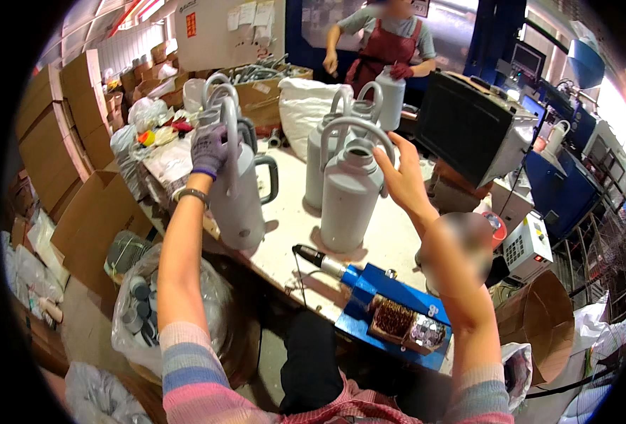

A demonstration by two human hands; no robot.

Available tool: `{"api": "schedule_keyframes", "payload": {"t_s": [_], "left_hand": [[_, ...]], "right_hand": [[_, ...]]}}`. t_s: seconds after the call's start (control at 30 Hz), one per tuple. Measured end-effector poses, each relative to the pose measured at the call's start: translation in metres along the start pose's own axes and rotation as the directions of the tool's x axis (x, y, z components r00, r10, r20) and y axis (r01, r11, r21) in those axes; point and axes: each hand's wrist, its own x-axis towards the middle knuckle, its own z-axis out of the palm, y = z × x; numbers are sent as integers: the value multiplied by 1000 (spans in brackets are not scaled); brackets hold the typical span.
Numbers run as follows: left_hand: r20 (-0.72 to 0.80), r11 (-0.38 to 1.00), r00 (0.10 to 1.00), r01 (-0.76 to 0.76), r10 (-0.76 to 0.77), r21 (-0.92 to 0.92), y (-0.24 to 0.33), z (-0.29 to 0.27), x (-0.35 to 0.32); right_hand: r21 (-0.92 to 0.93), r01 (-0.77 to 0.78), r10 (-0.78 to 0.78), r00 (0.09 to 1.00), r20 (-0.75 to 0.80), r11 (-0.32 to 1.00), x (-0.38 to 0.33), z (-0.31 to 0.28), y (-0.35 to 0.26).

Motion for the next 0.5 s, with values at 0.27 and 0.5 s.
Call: {"api": "schedule_keyframes", "payload": {"t_s": [0.27, 0.5], "left_hand": [[-322, 993, 941, 118, -106, 17, -42, 18, -10], [364, 226, 859, 459, -359, -859, 85, -43, -160]], "right_hand": [[-16, -94, 95, 995, 39, 995, 74, 3, 42], [695, -232, 484, 855, -189, 681, 3, -195, -38]]}}
